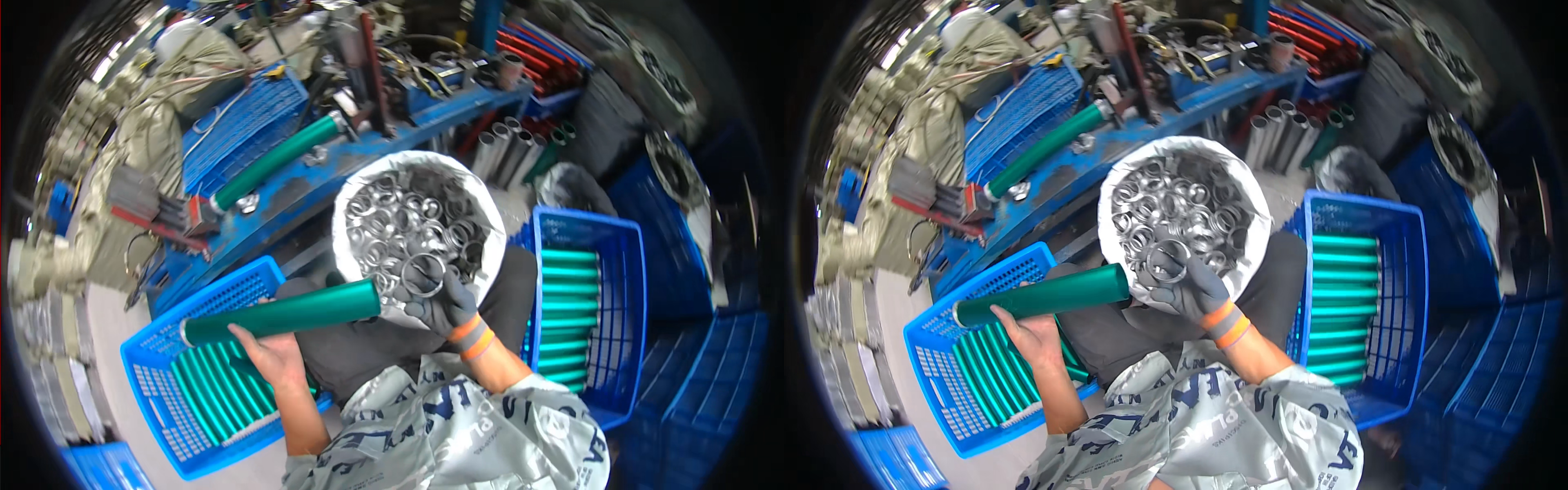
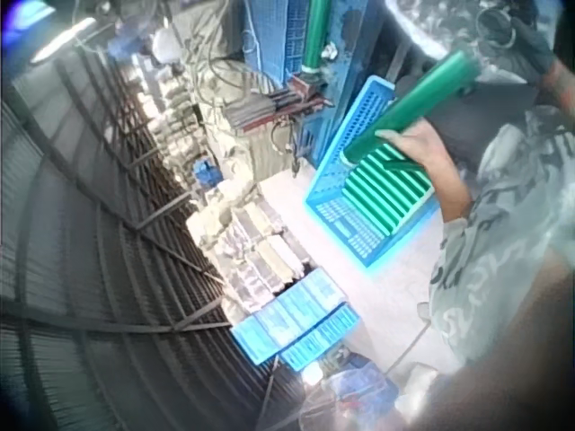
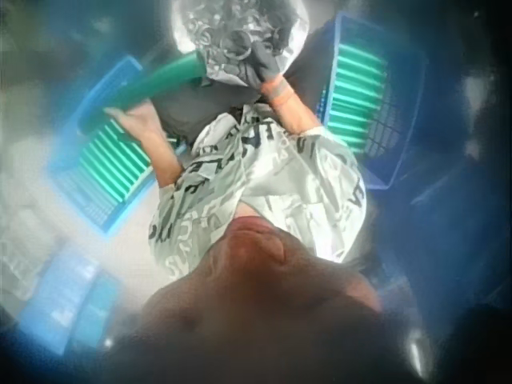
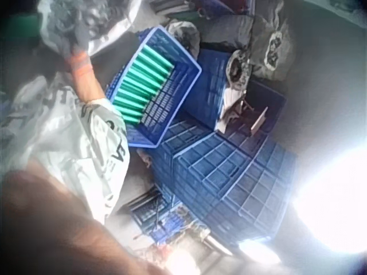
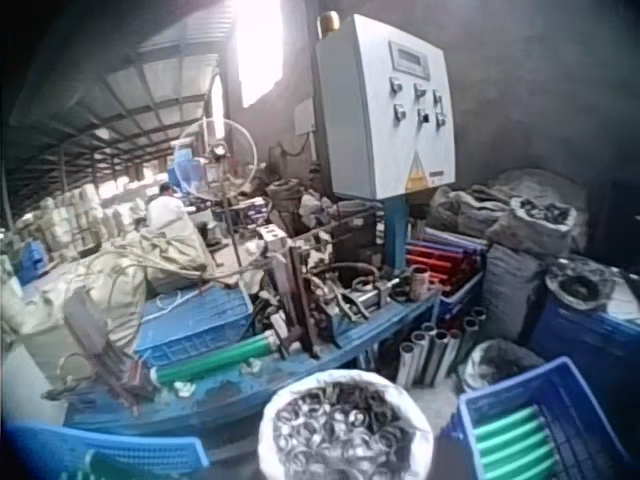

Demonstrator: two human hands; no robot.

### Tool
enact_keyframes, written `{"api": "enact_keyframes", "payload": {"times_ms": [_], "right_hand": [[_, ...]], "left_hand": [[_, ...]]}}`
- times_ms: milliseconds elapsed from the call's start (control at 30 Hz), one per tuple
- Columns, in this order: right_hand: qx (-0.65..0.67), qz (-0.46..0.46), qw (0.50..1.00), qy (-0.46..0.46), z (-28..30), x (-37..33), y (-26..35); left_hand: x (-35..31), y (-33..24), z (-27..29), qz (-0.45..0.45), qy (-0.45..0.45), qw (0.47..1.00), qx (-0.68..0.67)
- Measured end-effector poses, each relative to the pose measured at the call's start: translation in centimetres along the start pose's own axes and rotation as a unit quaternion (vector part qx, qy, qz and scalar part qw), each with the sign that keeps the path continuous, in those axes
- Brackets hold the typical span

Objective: The person fits metal rings onto the ends of metal tubes by hand, then places the assembled tubes into blue crates.

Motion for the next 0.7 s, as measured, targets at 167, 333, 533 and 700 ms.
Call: {"api": "enact_keyframes", "payload": {"times_ms": [167,333,533,700], "right_hand": [[-0.002,0.015,1.000,-0.010,-0.8,-0.4,0.6],[-0.290,0.088,0.953,-0.029,0.7,0.1,1.0],[-0.365,0.064,0.923,-0.100,-0.3,0.4,1.7],[-0.440,0.068,0.887,-0.121,-0.2,0.5,2.0]], "left_hand": [[-1.3,2.7,0.0,0.049,-0.001,0.999,0.013],[-2.5,4.3,0.2,0.072,-0.009,0.997,-0.016],[-3.0,4.7,0.1,0.042,0.006,0.998,0.052],[-3.0,4.9,0.1,0.016,0.011,0.997,0.074]]}}
Point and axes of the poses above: each hand's wrist, its own x-axis towards the middle knuckle, its own z-axis out of the back of the hand, y = z × x, the point moved 1 cm from there along x, towards the middle knuckle
